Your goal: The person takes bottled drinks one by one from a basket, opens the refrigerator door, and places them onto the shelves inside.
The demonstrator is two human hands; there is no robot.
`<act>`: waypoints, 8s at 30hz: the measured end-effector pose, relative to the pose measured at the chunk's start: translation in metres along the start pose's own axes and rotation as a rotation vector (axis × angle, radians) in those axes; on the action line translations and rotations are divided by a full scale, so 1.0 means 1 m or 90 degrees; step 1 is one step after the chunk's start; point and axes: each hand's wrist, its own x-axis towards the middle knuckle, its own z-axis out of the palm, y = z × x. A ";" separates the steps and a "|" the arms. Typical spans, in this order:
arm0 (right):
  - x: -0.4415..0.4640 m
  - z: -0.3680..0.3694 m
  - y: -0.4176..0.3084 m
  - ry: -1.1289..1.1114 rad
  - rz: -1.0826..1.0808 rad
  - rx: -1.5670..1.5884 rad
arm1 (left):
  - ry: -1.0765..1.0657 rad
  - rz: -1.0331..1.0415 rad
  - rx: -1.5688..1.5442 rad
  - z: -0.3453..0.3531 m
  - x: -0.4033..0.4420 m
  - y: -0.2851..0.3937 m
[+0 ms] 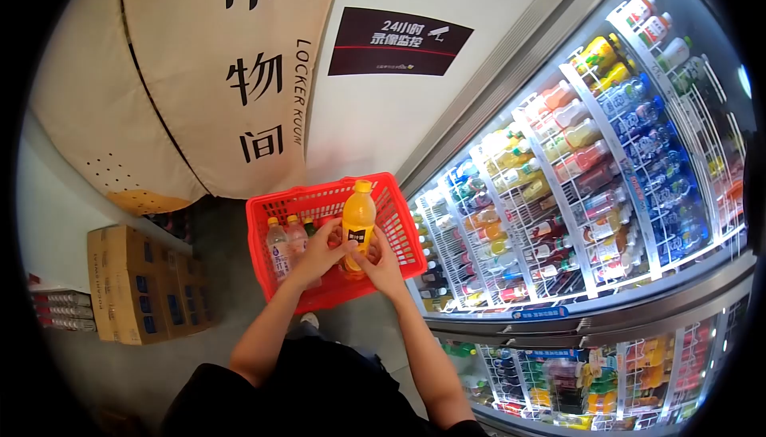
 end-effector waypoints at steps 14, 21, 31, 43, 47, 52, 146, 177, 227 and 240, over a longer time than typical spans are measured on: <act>-0.190 -0.083 -0.034 0.299 -0.094 0.146 | -0.310 0.042 -0.122 0.161 -0.064 0.053; -0.314 -0.116 -0.026 0.461 -0.114 0.148 | -0.464 -0.024 -0.097 0.261 -0.134 0.063; -0.438 -0.144 -0.035 0.613 -0.173 0.120 | -0.587 -0.030 -0.093 0.367 -0.215 0.092; -0.482 -0.173 -0.038 0.626 -0.074 -0.163 | -0.669 -0.203 -0.173 0.391 -0.224 0.075; -0.465 -0.212 -0.024 0.647 -0.062 -0.069 | -0.622 -0.225 -0.215 0.381 -0.212 0.066; -0.410 -0.290 -0.026 0.933 -0.097 -0.152 | -0.650 -0.191 -0.215 0.367 -0.175 0.075; -0.630 0.045 -0.037 1.312 -0.069 -0.358 | -0.992 -0.290 -0.230 0.349 -0.407 0.090; -0.677 -0.221 -0.048 1.041 0.036 -0.117 | -1.187 -0.062 -0.079 0.636 -0.313 0.092; -0.731 -0.665 -0.156 1.233 -0.273 -0.695 | -0.541 0.613 -0.106 0.993 -0.276 0.270; -0.727 -0.660 -0.162 1.231 -0.284 -0.664 | -0.637 0.581 0.043 1.005 -0.278 0.261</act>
